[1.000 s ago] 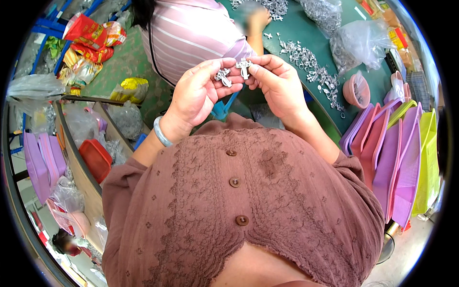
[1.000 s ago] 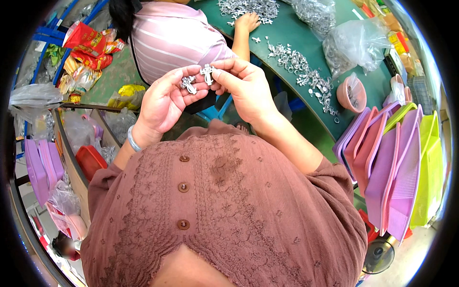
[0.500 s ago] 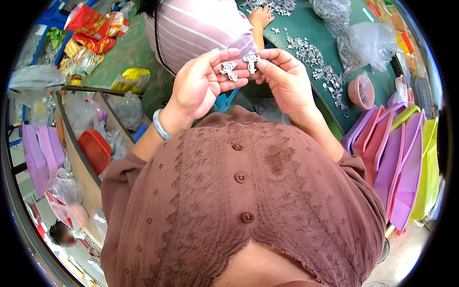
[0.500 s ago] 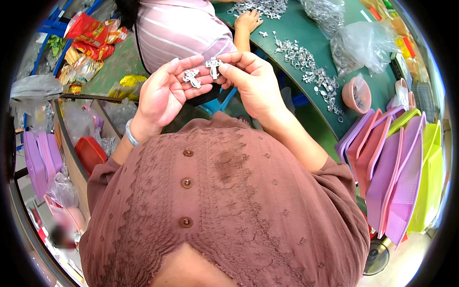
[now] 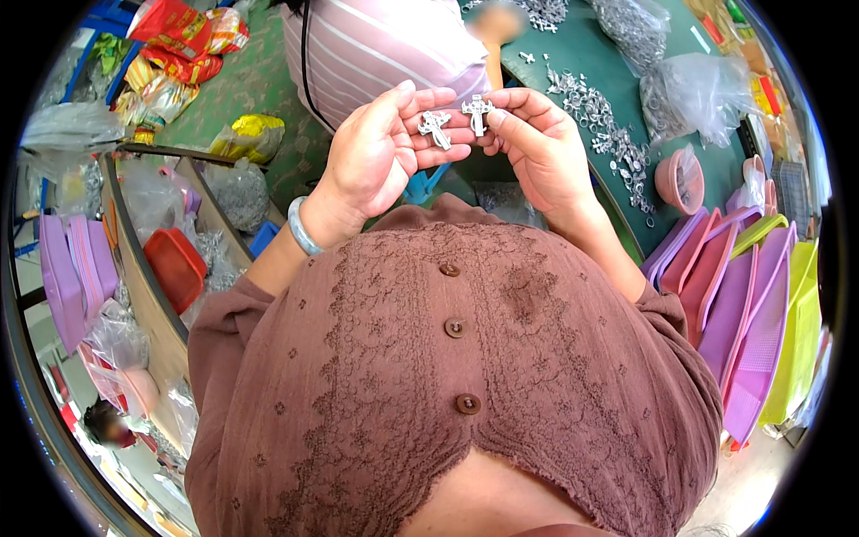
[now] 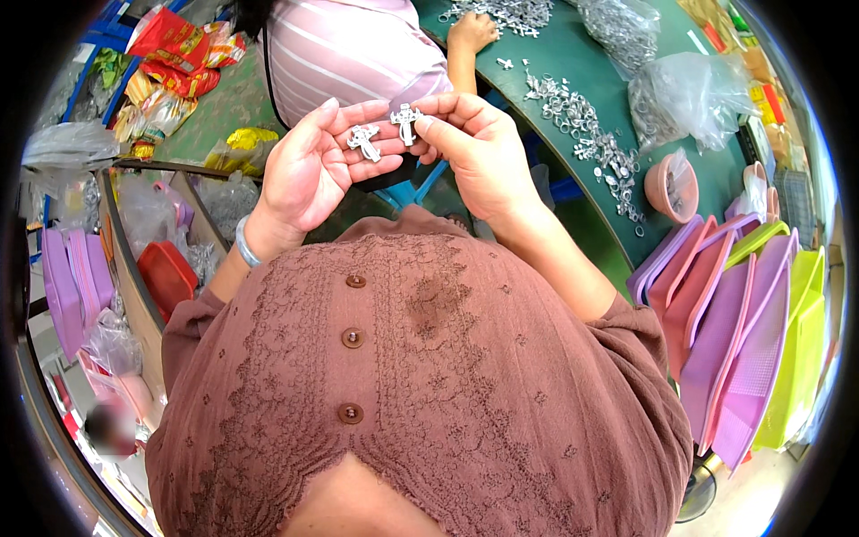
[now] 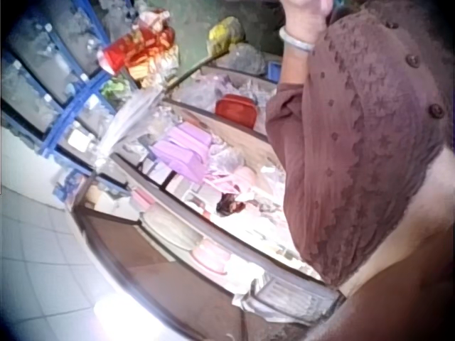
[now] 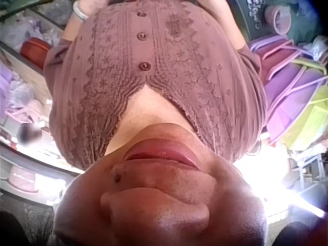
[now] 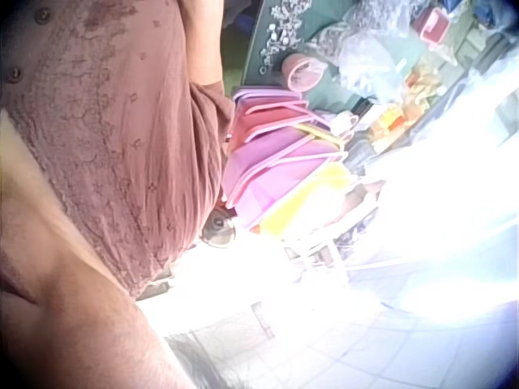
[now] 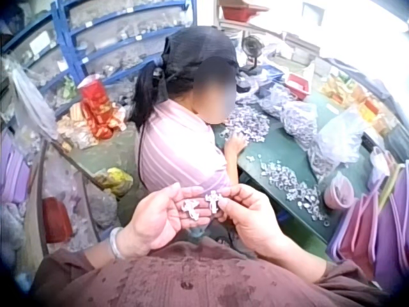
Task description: The person assembles small metallic cross-shaped components by hand, picking them from a table and joining them together. They then place the assembled pieces into a plastic bag and later continue assembling additional components on the table.
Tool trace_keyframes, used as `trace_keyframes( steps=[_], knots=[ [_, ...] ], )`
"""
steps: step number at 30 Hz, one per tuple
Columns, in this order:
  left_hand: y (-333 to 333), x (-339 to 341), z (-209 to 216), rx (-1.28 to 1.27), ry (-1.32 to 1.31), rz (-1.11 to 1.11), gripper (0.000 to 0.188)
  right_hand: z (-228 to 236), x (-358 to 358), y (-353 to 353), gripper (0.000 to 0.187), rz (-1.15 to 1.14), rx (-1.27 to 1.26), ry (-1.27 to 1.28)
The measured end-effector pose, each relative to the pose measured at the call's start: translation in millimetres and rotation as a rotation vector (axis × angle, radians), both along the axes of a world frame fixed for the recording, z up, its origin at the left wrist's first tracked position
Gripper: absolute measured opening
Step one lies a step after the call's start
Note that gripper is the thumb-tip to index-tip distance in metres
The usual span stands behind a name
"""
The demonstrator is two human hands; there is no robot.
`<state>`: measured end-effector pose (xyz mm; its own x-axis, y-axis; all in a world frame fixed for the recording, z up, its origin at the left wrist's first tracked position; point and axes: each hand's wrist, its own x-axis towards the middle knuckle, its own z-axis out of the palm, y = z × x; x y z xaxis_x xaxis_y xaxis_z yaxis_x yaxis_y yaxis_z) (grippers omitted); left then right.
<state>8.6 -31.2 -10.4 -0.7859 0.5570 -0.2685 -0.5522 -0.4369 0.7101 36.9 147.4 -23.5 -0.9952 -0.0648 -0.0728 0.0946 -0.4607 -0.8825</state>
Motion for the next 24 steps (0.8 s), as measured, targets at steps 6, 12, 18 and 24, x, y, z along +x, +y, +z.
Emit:
trace_keyframes(
  steps=[6,12,18,24],
  knots=[
    [-0.9,0.1,-1.6,-0.004,-0.002,-0.001,0.049,-1.5,-0.8,-0.4,0.014,0.013,-0.006,-0.002],
    [-0.4,0.9,-0.6,-0.015,-0.008,0.001,0.05,-1.3,-0.5,0.1,0.014,0.015,-0.002,0.001],
    [1.0,1.8,-1.1,-0.025,0.0,-0.001,0.05,-1.6,0.6,1.4,0.014,0.015,-0.004,-0.015],
    [5.8,3.4,1.9,-0.018,-0.033,0.037,0.046,-1.3,2.2,2.8,0.013,0.025,-0.023,-0.019]
  ],
)
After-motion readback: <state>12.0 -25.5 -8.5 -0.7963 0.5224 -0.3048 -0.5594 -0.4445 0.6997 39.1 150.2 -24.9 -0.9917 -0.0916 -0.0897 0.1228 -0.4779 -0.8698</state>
